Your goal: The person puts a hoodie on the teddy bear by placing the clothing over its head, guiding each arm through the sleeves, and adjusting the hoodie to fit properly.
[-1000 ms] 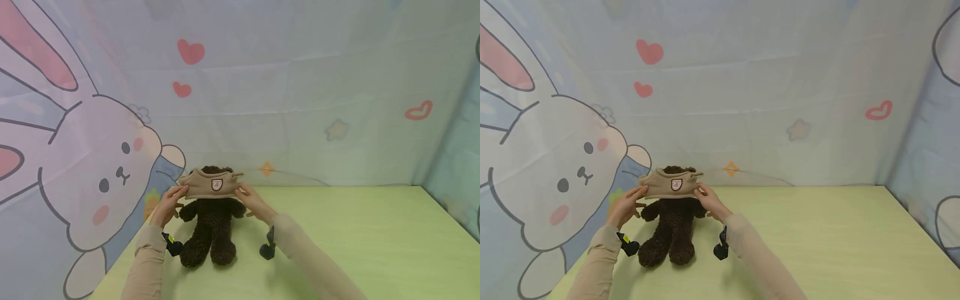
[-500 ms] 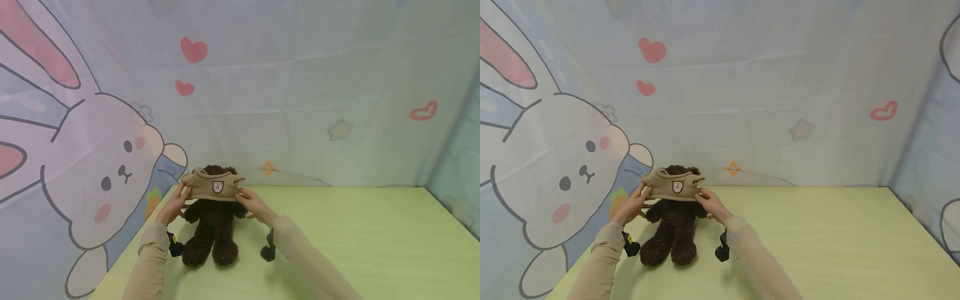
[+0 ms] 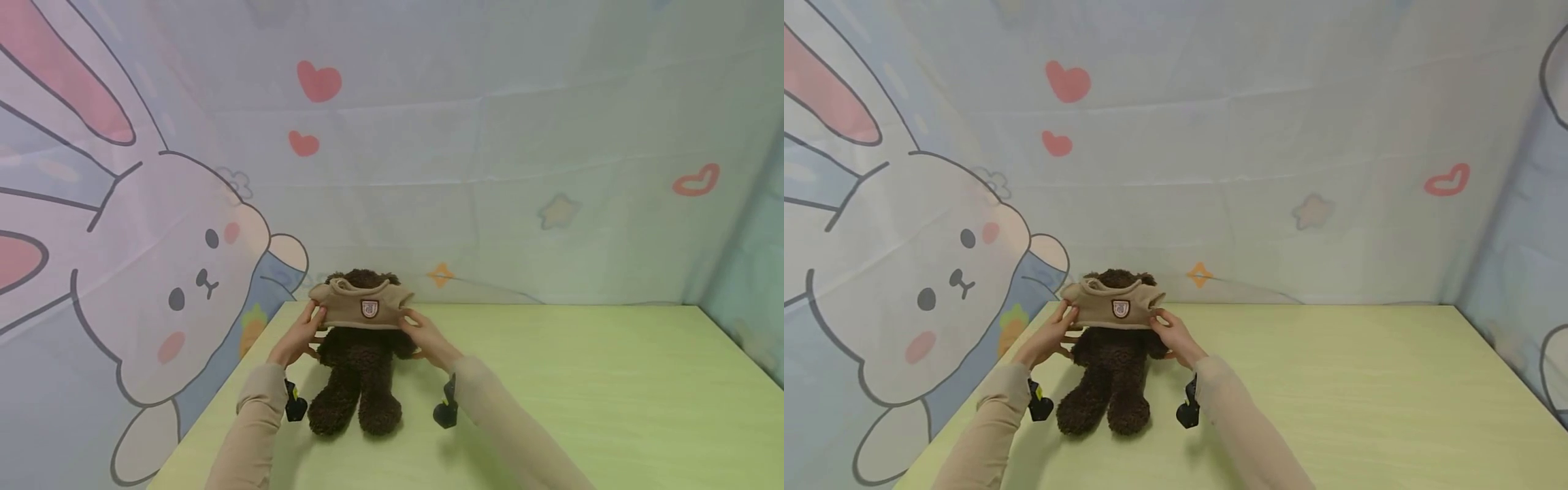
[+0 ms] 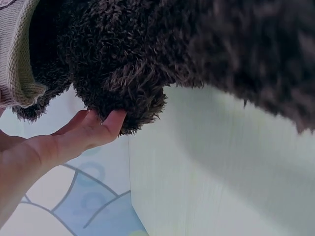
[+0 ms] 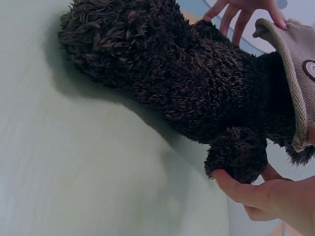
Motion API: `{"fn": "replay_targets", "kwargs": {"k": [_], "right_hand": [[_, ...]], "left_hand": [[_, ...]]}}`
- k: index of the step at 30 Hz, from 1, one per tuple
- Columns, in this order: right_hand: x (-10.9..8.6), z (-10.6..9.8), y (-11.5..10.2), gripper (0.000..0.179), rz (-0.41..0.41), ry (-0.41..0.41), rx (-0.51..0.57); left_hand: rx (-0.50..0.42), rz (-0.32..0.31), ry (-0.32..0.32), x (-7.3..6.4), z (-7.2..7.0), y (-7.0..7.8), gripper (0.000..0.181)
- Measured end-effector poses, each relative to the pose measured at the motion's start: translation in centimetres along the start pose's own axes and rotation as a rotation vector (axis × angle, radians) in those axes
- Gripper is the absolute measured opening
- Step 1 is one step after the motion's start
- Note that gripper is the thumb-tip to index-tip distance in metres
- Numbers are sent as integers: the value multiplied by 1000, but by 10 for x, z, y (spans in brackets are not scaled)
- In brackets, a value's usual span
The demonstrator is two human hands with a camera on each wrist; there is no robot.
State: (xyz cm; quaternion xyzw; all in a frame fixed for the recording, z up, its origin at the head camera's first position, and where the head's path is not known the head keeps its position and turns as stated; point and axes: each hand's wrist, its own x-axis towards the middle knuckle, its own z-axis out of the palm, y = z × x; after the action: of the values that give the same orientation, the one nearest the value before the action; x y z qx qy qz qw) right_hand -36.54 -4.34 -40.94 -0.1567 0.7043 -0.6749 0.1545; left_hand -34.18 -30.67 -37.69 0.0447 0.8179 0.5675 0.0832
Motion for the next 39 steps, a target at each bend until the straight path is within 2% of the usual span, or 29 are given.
{"fn": "replay_targets", "kwargs": {"k": [5, 9, 15, 18, 23, 28, 34, 39], "right_hand": [[-3, -11, 6, 46, -20, 21, -24], [-5, -28, 15, 57, -44, 21, -84], [-15, -53, 19, 63, 67, 51, -60], [-23, -68, 20, 64, 103, 59, -73], [-42, -101, 22, 65, 119, 64, -94], [-63, -131, 24, 66, 128, 54, -84], [-84, -146, 23, 71, 156, 53, -81], [-97, -153, 21, 75, 191, 85, -140]], "left_hand": [[-3, -3, -22, 3, 10, 2, 60], [16, -6, -25, 9, 25, 6, 60], [48, 5, -31, 22, 55, 13, 57], [26, 18, -55, 27, 73, 16, 57], [-14, 43, -144, 33, 105, 23, 58], [7, 92, -206, 38, 133, 33, 59], [44, 119, -211, 42, 158, 41, 57], [51, 117, -210, 42, 176, 43, 58]]}}
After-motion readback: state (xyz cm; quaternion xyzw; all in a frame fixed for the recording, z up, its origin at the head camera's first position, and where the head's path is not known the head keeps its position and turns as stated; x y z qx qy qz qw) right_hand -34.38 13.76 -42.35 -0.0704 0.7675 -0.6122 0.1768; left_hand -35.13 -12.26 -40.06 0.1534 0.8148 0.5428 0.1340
